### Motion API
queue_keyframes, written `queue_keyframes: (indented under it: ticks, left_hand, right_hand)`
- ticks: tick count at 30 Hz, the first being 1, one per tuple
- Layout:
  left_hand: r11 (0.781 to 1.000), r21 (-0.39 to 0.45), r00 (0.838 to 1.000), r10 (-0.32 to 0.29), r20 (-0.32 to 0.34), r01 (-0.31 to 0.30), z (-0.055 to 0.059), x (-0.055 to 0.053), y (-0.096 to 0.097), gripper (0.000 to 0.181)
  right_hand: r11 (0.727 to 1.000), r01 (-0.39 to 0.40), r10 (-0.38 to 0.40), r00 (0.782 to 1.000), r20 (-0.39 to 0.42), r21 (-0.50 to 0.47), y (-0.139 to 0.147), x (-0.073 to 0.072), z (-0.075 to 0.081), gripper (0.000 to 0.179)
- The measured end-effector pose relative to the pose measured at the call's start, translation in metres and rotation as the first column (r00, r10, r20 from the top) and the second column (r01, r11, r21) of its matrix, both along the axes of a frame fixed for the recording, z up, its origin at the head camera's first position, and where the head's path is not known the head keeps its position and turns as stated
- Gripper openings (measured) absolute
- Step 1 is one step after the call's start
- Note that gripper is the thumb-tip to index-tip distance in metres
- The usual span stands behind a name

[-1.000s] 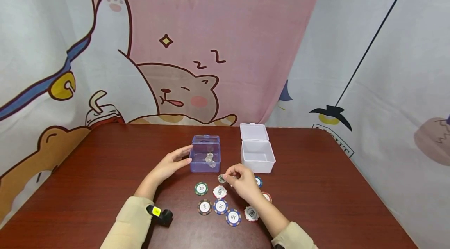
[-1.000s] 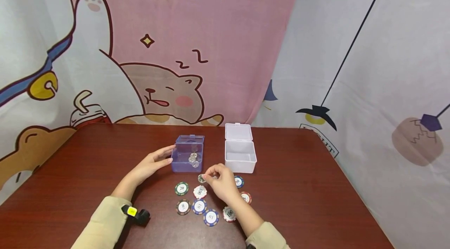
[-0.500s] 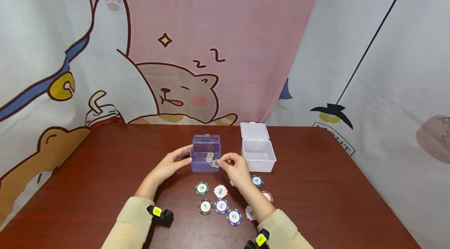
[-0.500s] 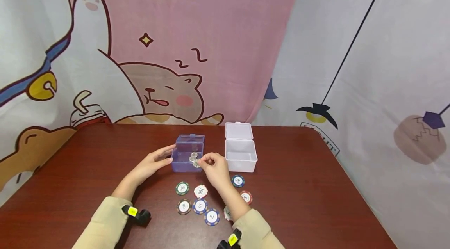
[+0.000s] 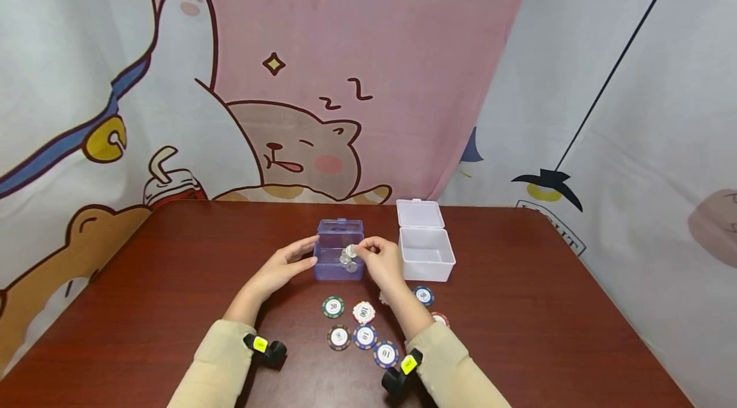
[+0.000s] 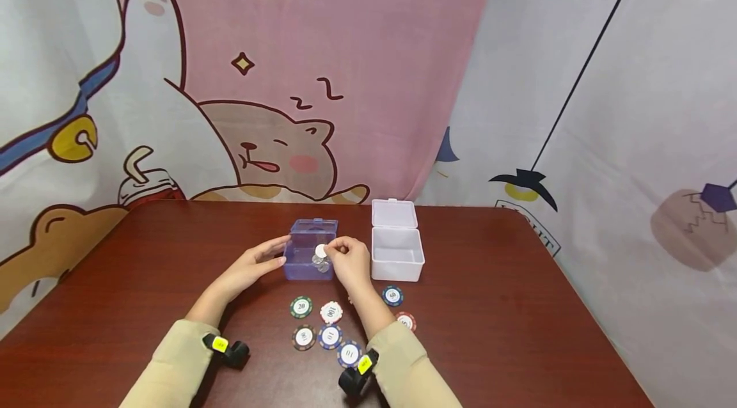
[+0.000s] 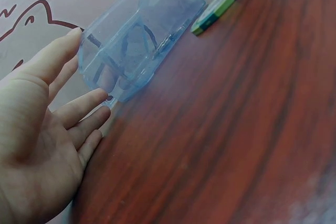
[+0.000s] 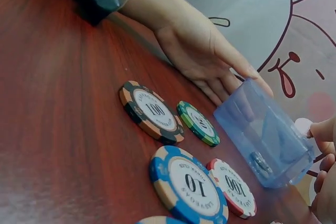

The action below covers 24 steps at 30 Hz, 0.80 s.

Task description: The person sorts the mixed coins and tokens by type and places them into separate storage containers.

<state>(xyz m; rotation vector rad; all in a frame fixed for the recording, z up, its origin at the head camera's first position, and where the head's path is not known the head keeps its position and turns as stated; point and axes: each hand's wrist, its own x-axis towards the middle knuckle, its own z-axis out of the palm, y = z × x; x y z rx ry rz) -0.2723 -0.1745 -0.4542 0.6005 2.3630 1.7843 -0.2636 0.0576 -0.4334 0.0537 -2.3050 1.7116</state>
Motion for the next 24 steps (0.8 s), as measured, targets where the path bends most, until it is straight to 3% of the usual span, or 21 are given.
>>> queue_keyframes:
  ticks: [6, 9, 24]
  left_hand:
    - [1.0, -0.009, 1.0, -0.01, 0.006, 0.011, 0.023, 0.014, 0.006, 0.053]
    - [1.0, -0.01, 1.0, -0.013, 0.014, 0.013, 0.029, 0.017, 0.007, 0.052]
    - [1.0, 0.012, 0.999, -0.022, 0.024, 0.021, 0.025, 0.015, 0.005, 0.054]
  right_hand:
    - [0.998, 0.045, -0.046, 0.998, 0.032, 0.045, -0.002, -0.011, 0.002, 0.01]
    - [0.998, 0.049, -0.051, 0.998, 0.044, 0.049, -0.002, -0.015, 0.003, 0.009]
    - [0.992, 0.059, -0.059, 0.998, -0.005, 0.112, -0.003, -0.026, -0.002, 0.009]
